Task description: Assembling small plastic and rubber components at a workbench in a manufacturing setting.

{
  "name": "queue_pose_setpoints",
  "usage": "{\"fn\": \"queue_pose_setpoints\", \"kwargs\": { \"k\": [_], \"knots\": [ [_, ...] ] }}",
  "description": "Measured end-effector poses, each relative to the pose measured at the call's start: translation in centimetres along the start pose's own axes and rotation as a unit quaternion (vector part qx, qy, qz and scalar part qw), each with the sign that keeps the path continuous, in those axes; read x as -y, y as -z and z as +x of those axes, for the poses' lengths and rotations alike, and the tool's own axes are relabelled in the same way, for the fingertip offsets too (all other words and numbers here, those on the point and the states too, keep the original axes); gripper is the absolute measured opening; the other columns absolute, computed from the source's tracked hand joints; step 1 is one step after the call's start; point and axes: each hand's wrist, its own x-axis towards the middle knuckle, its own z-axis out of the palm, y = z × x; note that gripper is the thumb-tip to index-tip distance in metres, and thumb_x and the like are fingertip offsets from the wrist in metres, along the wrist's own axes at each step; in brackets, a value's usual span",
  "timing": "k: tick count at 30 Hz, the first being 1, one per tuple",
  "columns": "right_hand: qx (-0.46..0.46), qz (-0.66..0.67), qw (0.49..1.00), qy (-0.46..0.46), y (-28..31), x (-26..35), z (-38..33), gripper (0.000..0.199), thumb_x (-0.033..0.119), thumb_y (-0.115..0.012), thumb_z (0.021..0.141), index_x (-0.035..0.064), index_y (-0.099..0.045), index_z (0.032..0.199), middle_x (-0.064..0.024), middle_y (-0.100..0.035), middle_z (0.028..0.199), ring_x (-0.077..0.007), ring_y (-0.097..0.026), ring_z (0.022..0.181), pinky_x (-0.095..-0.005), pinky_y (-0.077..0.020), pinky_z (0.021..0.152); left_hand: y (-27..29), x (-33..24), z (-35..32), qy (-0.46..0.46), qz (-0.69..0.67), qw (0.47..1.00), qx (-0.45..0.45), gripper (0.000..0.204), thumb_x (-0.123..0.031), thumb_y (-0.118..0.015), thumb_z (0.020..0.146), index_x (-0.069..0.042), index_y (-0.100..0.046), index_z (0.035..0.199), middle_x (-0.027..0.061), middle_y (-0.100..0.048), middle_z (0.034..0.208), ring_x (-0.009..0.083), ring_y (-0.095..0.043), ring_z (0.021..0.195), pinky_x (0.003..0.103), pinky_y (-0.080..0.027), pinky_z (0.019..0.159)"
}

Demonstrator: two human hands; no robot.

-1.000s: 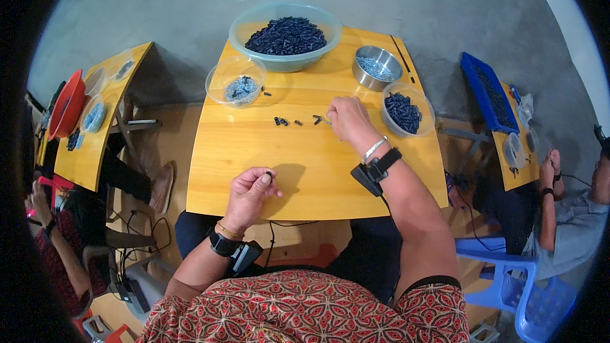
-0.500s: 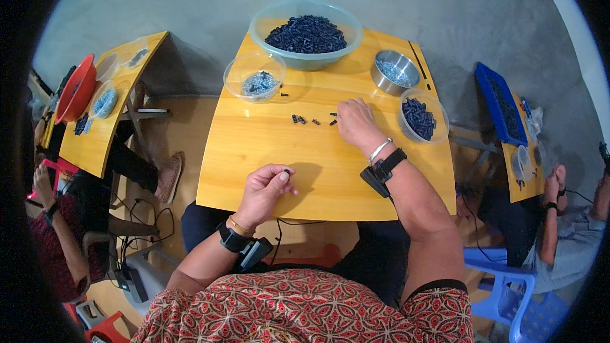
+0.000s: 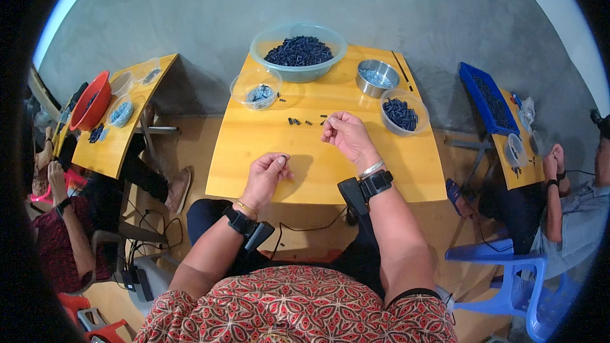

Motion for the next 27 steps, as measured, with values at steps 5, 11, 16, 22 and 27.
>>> {"fn": "queue_pose_setpoints", "kwargs": {
  "k": [5, 11, 16, 22, 27],
  "knots": [
    [0.050, 0.039, 0.998, 0.014, -0.9, -0.7, -2.2, 0.004, 0.008, -0.051, 0.088, 0.0041, -0.051, 0.087, -0.0051, -0.053, 0.076, -0.0152, -0.052, 0.070, -0.0321, -0.0479, 0.072, -0.6, -1.3, -0.8, 0.009, -0.008, 1.000, -0.029, 0.016, -0.010, -0.049, 0.091, 0.003, -0.056, 0.098, 0.0035, -0.054, 0.075, 0.0113, -0.051, 0.065, 0.030, -0.050, 0.070],
    [0.082, 0.035, 0.995, 0.039, -4.5, 0.3, -6.0, 0.003, 0.006, -0.051, 0.088, 0.0044, -0.052, 0.089, -0.0043, -0.052, 0.078, -0.0140, -0.051, 0.073, -0.0306, -0.0468, 0.074, -3.2, -5.2, -3.0, -0.015, -0.050, 0.998, 0.039, 0.017, -0.011, -0.051, 0.090, 0.002, -0.058, 0.099, 0.0023, -0.055, 0.077, 0.0112, -0.052, 0.067, 0.031, -0.050, 0.072],
    [0.123, 0.007, 0.990, 0.075, -8.8, 1.3, -9.8, 0.004, 0.005, -0.051, 0.088, 0.0037, -0.052, 0.092, -0.0040, -0.052, 0.080, -0.0133, -0.052, 0.075, -0.0301, -0.0468, 0.075, -5.2, -7.3, -5.7, -0.061, -0.041, 0.993, 0.092, 0.017, -0.009, -0.051, 0.090, 0.001, -0.058, 0.101, 0.0031, -0.055, 0.078, 0.0115, -0.053, 0.069, 0.033, -0.051, 0.073],
    [0.174, -0.044, 0.978, 0.110, -12.9, 2.8, -13.3, 0.008, 0.004, -0.053, 0.086, 0.0015, -0.052, 0.094, -0.0055, -0.055, 0.085, -0.0149, -0.055, 0.079, -0.0288, -0.0470, 0.073, -6.8, -10.7, -8.8, -0.100, -0.024, 0.985, 0.142, 0.019, -0.009, -0.051, 0.090, 0.003, -0.057, 0.103, 0.0052, -0.056, 0.079, 0.0137, -0.055, 0.074, 0.033, -0.051, 0.075],
    [0.171, -0.074, 0.975, 0.124, -14.8, 3.0, -14.4, 0.009, 0.003, -0.054, 0.086, 0.0012, -0.051, 0.094, -0.0049, -0.055, 0.086, -0.0137, -0.056, 0.077, -0.0259, -0.0466, 0.072, -6.3, -11.8, -9.9, -0.121, -0.017, 0.981, 0.154, 0.020, -0.009, -0.053, 0.088, 0.002, -0.057, 0.104, 0.0068, -0.058, 0.082, 0.0153, -0.057, 0.076, 0.034, -0.052, 0.076]
  ]
}}
